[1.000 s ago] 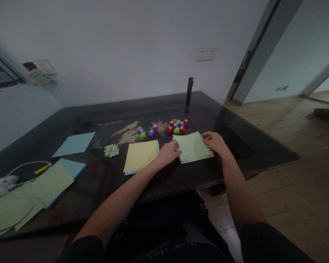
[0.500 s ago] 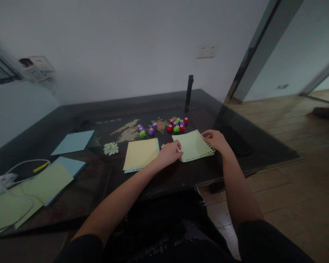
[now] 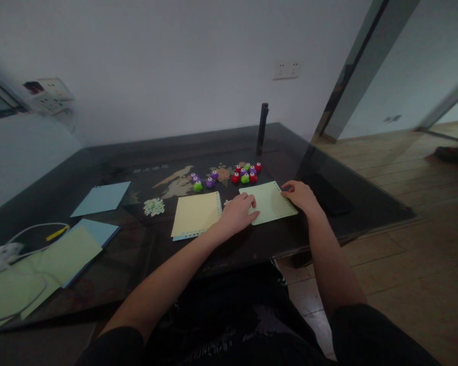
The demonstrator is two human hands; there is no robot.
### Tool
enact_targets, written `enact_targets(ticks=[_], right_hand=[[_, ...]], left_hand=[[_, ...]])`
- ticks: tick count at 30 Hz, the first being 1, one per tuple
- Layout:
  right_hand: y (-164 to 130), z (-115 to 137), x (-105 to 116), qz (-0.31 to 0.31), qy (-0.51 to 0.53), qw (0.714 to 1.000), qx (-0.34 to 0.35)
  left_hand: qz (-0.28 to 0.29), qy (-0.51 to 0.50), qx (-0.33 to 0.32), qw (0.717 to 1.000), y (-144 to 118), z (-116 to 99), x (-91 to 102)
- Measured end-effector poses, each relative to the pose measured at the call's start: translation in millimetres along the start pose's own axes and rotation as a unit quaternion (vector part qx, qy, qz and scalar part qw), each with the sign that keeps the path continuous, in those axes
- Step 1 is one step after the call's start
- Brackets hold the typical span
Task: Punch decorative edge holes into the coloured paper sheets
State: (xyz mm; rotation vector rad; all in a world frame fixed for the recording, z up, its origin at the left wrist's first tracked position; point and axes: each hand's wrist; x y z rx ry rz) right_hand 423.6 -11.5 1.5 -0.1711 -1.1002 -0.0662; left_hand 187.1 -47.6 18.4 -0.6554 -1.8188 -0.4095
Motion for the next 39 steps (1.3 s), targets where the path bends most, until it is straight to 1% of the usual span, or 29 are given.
enact_targets(ticks=[2, 4, 7, 10, 14, 18, 29, 32, 35, 37, 39], right_hand=[[-1.4, 1.8, 0.4, 0.002, -0.001, 1.0, 0.003], [-2.5, 3.5, 0.8, 0.005, 0.0, 1.0, 0.007], [-3.4, 5.2, 0.8, 0.006, 0.002, 1.0, 0.017], [-2.9, 5.2, -0.5, 0.006, 0.004, 1.0, 0.025], [0.5, 3.6, -4.3, -0.005, 0.005, 0.999, 0.044], [4.3, 1.2, -7.4, -0.003, 0.004, 0.998, 0.061], [6.1, -2.8, -9.4, 0.004, -0.008, 0.998, 0.062], [5.9, -3.6, -8.6, -0.004, -0.016, 0.999, 0.049], [4.5, -0.9, -6.9, -0.034, -0.011, 0.998, 0.047], [1.7, 7.4, -5.0, -0.051, 0.001, 0.997, 0.065], [-3.8, 24.2, -3.3, -0.053, 0.021, 0.992, 0.112]], left_hand=[[-0.008, 0.014, -0.038, 0.999, -2.4, -4.4, -2.9], [-0.004, 0.022, -0.053, 0.998, -4.4, -7.2, -8.1], [0.003, 0.026, -0.052, 0.998, -5.9, -8.4, -15.8], [0.007, 0.023, -0.051, 0.998, -5.7, -7.7, -19.5], [-0.001, 0.014, -0.059, 0.998, -4.4, -7.2, -20.9], [-0.009, 0.008, -0.061, 0.998, -3.2, -6.3, -22.1], [0.002, -0.006, -0.051, 0.999, -2.4, -5.2, -21.4], [-0.001, -0.008, -0.042, 0.999, -2.2, -8.0, -14.5], [-0.025, -0.021, -0.052, 0.998, -7.3, -1.2, 2.4], [-0.051, -0.034, -0.059, 0.996, -15.4, 15.6, 17.8], [-0.07, -0.042, -0.039, 0.996, -26.7, 43.9, 32.8]])
Point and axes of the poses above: each hand's wrist, its own y-axis towards the middle knuckle, its own x-axis out of the back of the hand, z = x × y, and after that the axes turned 12 degrees about z, right-handed
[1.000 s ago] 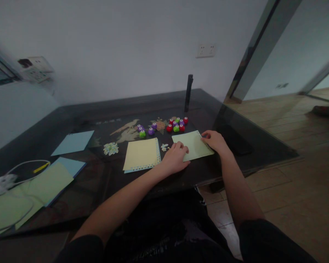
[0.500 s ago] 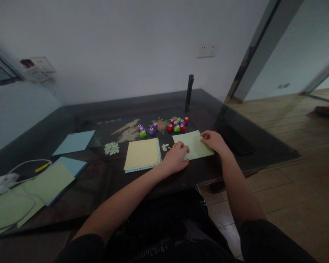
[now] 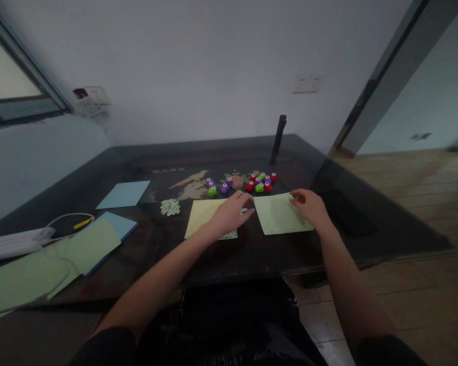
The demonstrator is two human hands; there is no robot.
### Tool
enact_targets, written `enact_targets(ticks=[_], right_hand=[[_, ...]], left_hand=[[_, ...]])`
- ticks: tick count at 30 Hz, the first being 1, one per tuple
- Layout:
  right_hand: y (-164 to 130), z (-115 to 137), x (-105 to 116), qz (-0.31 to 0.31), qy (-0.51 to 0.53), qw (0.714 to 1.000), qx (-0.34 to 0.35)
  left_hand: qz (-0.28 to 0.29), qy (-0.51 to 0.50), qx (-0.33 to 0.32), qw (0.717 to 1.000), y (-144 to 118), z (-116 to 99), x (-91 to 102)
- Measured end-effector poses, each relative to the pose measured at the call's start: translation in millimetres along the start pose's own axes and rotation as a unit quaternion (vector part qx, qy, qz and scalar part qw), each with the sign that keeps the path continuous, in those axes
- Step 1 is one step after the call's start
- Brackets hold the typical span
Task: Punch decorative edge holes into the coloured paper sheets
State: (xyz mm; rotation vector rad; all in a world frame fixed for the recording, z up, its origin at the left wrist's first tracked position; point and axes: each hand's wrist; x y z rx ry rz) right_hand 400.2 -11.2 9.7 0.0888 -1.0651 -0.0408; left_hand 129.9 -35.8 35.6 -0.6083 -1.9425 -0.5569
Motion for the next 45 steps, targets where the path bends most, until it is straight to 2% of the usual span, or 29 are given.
enact_targets(ticks=[4, 7, 10, 13, 16, 19, 24, 29, 36, 41, 43, 45], right_hand=[[-2.2, 59.9, -5.7, 0.052, 0.088, 0.983, 0.15], [2.7, 111.1, -23.1, 0.12, 0.062, 0.965, 0.224], [14.1, 149.5, -49.3, 0.16, -0.047, 0.948, 0.27], [25.6, 166.2, -74.3, 0.166, -0.13, 0.945, 0.25], [31.2, 165.1, -90.1, 0.161, -0.17, 0.948, 0.214], [31.4, 157.5, -96.9, 0.155, -0.199, 0.944, 0.212], [29.9, 152.6, -99.1, 0.134, -0.2, 0.942, 0.235], [30.4, 153.3, -100.1, 0.13, -0.192, 0.943, 0.238], [33.1, 151.5, -99.4, 0.102, -0.137, 0.961, 0.219], [40.7, 148.4, -94.6, 0.17, 0.002, 0.972, 0.164], [44.3, 145.4, -92.7, 0.222, 0.076, 0.96, 0.155], [46.7, 142.3, -90.9, 0.282, 0.149, 0.936, 0.152]], left_hand=[[-0.035, 0.03, 0.104, 0.994, -25.7, 68.3, 26.0], [-0.025, 0.058, 0.154, 0.986, -39.8, 106.0, 30.3], [-0.005, 0.078, 0.165, 0.983, -47.5, 120.9, 26.1], [0.013, 0.087, 0.173, 0.981, -51.1, 121.8, 20.0], [0.035, 0.095, 0.182, 0.978, -52.0, 120.4, 15.7], [0.043, 0.102, 0.189, 0.976, -51.4, 120.8, 13.5], [0.042, 0.096, 0.215, 0.971, -49.9, 119.7, 14.0], [0.04, 0.11, 0.211, 0.97, -51.2, 116.4, 15.4], [0.02, 0.131, 0.207, 0.969, -51.7, 113.3, 15.8], [0.012, 0.139, 0.209, 0.968, -48.9, 114.7, 14.0], [0.013, 0.142, 0.206, 0.968, -48.4, 116.6, 12.8], [0.014, 0.144, 0.202, 0.969, -48.4, 118.3, 11.6]])
Point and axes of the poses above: each hand's wrist, its own y-axis towards the middle knuckle, its own x-axis out of the back of the hand, z = x × y, and after that the axes turned 12 degrees about z, right-handed
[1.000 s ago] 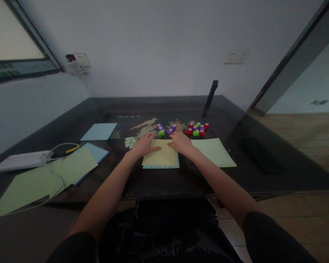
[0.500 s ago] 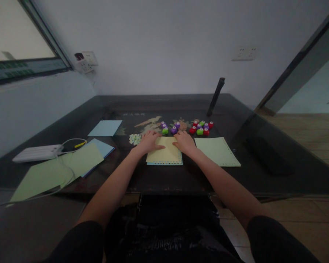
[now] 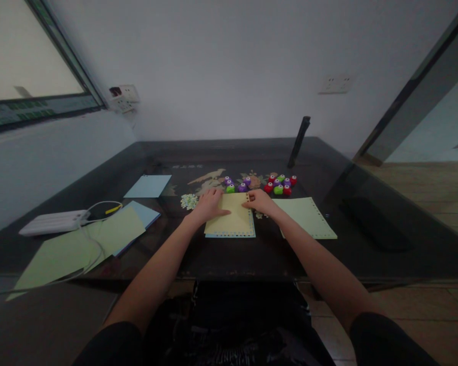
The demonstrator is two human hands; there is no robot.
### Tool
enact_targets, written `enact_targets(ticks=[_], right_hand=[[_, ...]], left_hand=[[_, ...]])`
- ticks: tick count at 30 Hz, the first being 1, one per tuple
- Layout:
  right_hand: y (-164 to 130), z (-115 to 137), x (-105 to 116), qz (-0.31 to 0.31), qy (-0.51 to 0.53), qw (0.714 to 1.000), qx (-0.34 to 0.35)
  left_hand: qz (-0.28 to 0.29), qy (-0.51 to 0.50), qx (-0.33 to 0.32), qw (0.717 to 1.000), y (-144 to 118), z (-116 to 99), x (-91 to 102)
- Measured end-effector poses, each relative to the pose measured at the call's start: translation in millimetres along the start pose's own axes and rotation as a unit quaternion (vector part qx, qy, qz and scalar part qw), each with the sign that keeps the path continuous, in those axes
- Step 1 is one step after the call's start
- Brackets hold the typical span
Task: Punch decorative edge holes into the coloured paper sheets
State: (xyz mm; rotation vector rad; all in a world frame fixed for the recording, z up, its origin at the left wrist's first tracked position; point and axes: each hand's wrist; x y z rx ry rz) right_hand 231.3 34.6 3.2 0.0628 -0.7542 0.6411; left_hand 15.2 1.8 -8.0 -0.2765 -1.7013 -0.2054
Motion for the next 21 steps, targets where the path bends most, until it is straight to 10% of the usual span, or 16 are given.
enact_targets(ticks=[6, 13, 21], right_hand=[[-3.6, -2.0, 3.3, 0.055, 0.078, 0.995, 0.012], [4.5, -12.6, 12.6, -0.025, 0.183, 0.982, 0.036], [3.0, -23.9, 35.1, -0.155, 0.31, 0.934, 0.089]], left_hand=[[-0.001, -0.039, -0.003, 0.999, 0.2, 2.1, 0.0], [-0.161, -0.276, 0.026, 0.947, 10.8, 14.9, 9.4], [0.05, -0.513, -0.021, 0.856, 6.3, 8.0, 11.5]])
Point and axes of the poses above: each hand's wrist, its own y-axis towards the middle knuckle, its own x-axis out of the back of the hand, z = x × y, and after that the axes turned 12 degrees about z, right-handed
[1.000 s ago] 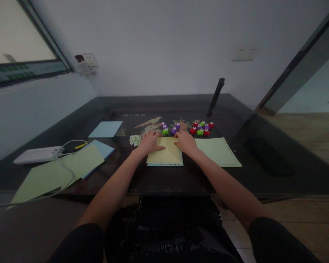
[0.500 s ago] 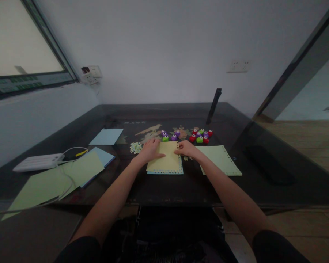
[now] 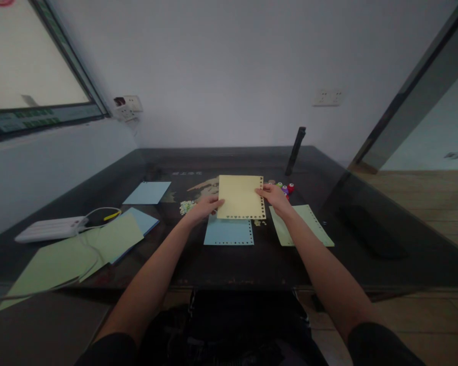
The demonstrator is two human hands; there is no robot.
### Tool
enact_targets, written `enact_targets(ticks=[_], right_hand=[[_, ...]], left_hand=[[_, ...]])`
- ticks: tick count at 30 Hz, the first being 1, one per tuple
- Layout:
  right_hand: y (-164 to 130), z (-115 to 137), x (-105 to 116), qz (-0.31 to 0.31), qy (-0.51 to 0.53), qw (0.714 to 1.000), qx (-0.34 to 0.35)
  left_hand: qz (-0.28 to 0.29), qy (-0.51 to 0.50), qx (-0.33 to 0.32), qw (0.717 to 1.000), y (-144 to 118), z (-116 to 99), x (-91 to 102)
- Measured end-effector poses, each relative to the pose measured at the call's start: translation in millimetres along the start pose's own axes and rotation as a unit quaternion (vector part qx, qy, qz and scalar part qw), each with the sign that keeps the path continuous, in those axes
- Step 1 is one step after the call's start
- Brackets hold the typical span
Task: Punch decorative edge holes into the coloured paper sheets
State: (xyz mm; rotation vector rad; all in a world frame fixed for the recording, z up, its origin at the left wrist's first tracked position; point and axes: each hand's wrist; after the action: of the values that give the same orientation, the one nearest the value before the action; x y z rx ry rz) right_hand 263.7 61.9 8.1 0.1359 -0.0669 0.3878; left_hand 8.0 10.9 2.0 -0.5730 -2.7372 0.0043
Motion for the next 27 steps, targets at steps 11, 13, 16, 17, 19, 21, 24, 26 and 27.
enact_targets(ticks=[11, 13, 16, 17, 19, 21, 24, 26, 27], right_hand=[[-3.0, 8.2, -1.1, -0.06, 0.059, 0.996, 0.026], [-3.7, 8.9, -1.9, -0.055, 0.059, 0.996, 0.033], [-3.8, 9.8, -1.3, -0.045, 0.077, 0.995, 0.036], [-3.4, 9.7, -0.8, -0.044, 0.091, 0.994, 0.034], [-1.9, 8.7, 0.3, -0.051, 0.114, 0.992, 0.026], [-0.1, 6.0, 0.9, -0.067, 0.109, 0.992, 0.018], [1.5, -0.3, -0.9, -0.062, 0.067, 0.996, 0.02], [1.7, -4.8, -4.5, -0.019, 0.029, 0.999, 0.028], [1.9, -6.8, -7.2, 0.005, 0.007, 1.0, 0.027]], left_hand=[[0.104, 0.005, -0.006, 0.995, -10.2, -14.2, -10.4], [0.112, 0.016, -0.006, 0.994, -10.3, -13.6, -10.1], [0.105, 0.031, -0.013, 0.994, -9.6, -13.4, -8.9], [0.094, 0.033, -0.017, 0.995, -9.0, -13.4, -8.3], [0.055, 0.027, -0.026, 0.998, -7.2, -12.9, -6.8], [0.003, 0.015, -0.034, 0.999, -4.7, -11.4, -4.8], [-0.086, 0.006, -0.047, 0.995, -1.0, -8.0, -1.4], [-0.134, -0.007, -0.053, 0.99, 0.4, -6.4, 0.6], [-0.154, -0.018, -0.056, 0.986, 0.7, -6.0, 1.4]])
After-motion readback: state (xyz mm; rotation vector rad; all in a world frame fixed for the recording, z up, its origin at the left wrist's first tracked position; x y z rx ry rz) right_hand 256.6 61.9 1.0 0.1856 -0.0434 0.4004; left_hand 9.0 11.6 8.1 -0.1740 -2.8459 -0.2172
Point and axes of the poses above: each hand's wrist, its own y-axis towards the middle knuckle, its own x-axis out of the back of the hand, z = x × y, and after that the axes turned 12 degrees about z, right-handed
